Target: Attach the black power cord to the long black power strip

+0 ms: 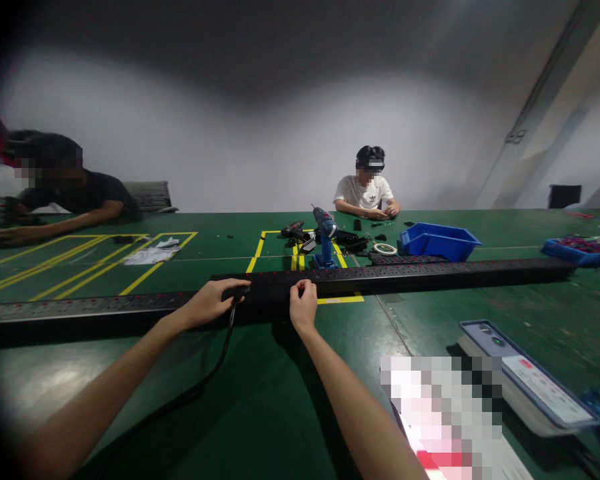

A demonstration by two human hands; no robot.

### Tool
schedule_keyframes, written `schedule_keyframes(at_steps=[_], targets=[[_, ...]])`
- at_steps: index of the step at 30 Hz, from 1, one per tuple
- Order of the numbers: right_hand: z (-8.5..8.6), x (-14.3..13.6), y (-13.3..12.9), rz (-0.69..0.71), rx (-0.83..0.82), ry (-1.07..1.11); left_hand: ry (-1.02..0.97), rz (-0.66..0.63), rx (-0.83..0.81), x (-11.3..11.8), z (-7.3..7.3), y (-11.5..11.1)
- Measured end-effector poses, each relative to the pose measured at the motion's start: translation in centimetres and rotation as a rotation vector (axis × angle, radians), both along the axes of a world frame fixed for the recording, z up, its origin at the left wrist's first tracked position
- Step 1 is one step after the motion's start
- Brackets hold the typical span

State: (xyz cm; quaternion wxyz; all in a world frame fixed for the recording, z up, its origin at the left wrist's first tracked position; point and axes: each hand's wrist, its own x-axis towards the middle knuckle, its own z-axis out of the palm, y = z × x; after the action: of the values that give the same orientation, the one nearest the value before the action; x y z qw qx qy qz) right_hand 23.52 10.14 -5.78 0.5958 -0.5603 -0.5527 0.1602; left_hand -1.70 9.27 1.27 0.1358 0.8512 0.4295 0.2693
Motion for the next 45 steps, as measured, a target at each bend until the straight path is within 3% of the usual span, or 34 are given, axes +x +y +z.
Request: schedule_keyframes(at_steps=[4, 7, 14, 18, 21, 28, 33, 45], targets=[[0.5, -0.2, -0.6, -0.051, -0.002, -0.136, 0.035, -0.006, 0.051, 0.3, -0.1, -0.1], [1.5, -0.9, -2.1, -0.086, 0.087, -0.350, 0.039, -0.006, 0.050, 0.3, 0.2, -0.2], [2.7, -5.1, -6.1, 0.394, 0.362, -0.772, 0.029, -0.050, -0.076, -0.5, 1.3, 0.2], [2.5, -6.5, -6.2, 0.413, 0.334, -0.750, -0.014, 0.014, -0.128, 0.2, 1.9, 2.0], [2.4, -6.6, -6.0, 0.399, 0.331, -0.720, 0.026, 0.129, -0.084, 2.3, 2.1, 4.1], [2.2, -6.2, -5.9, 0.417, 0.358, -0.688, 0.191, 0.308, -0.141, 7.2, 0.9, 7.9], [2.1, -6.2, -5.7, 0.442, 0.371, -0.682, 0.272, 0.331, -0.191, 7.0, 0.1, 8.8], [2.2, -6.4, -5.5, 0.424, 0.376, -0.675, 0.274, 0.394, -0.137, 6.6, -0.2, 8.9]])
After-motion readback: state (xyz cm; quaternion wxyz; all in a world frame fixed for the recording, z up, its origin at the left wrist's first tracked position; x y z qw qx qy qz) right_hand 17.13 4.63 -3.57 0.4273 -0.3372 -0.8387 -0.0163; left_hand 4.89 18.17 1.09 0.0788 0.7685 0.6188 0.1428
